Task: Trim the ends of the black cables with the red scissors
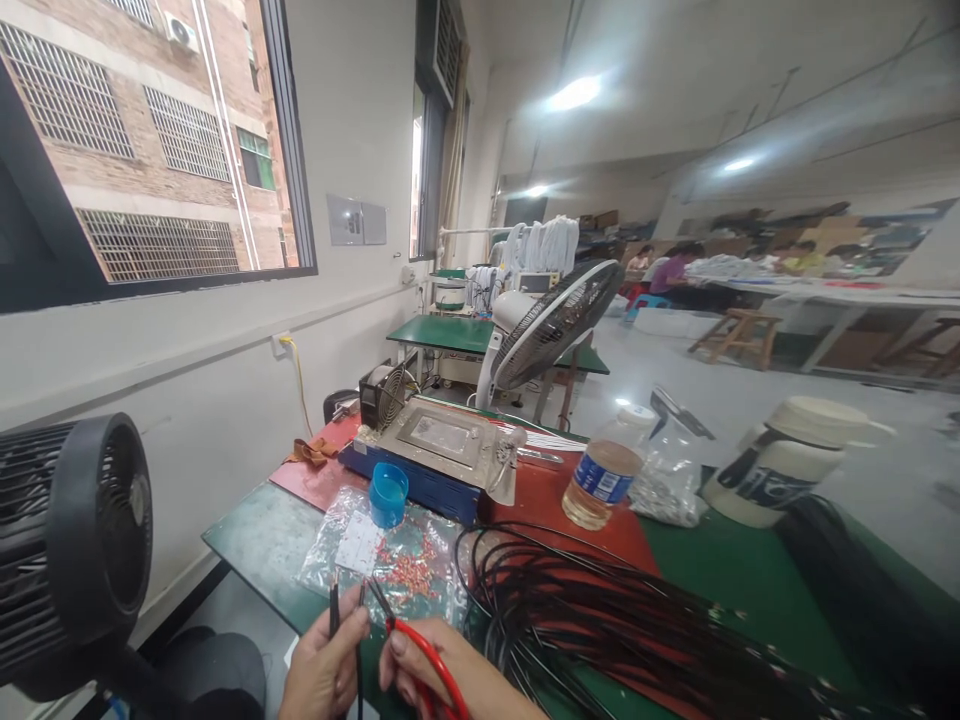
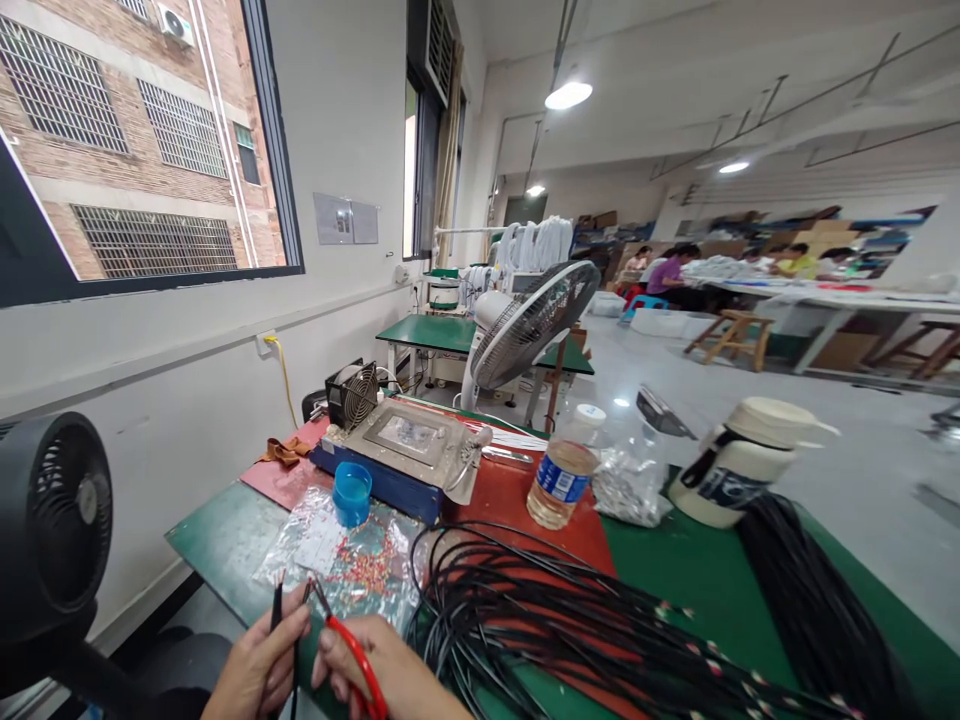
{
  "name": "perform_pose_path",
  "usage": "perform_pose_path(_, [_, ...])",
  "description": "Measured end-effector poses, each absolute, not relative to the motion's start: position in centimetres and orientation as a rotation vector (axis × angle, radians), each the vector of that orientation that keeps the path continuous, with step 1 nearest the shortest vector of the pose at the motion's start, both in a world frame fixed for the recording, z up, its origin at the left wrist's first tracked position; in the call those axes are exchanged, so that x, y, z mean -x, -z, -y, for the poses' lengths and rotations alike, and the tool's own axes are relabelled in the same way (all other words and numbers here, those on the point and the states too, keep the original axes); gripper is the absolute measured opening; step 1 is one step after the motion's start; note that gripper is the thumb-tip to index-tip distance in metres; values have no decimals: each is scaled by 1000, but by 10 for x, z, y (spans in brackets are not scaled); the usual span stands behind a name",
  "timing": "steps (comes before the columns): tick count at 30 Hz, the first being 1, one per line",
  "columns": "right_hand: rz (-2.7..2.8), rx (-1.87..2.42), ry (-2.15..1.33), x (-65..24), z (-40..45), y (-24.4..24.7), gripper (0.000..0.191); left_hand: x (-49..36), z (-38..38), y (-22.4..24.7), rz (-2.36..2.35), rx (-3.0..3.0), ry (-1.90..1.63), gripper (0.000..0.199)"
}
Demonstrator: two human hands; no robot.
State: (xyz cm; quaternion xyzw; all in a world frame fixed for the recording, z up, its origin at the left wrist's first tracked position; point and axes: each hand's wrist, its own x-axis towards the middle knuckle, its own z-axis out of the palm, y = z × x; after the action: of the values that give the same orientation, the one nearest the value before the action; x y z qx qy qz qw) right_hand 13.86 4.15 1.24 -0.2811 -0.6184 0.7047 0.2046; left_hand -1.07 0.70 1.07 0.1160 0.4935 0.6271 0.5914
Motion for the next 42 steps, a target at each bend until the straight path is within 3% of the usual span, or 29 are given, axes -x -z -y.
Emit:
perform_pose_path(13, [1663,865,-2044,-137,-39,-11,68,11,-6,-7,-1206,-299,-1431,57])
perform_pose_path(29, [1479,907,-2124,-133,-35,-11,66,3,-3,-12,-1208,-270,-1524,41])
perform_pose_path(36, [1521,831,-1963,-129,-31,-10,65,-2,-6,6,-1138,-236,-1450,55])
perform_pose_path(42, [1255,859,-1759,-148,-48,-31,54,-5,4,11,-1155,-284,-1367,47])
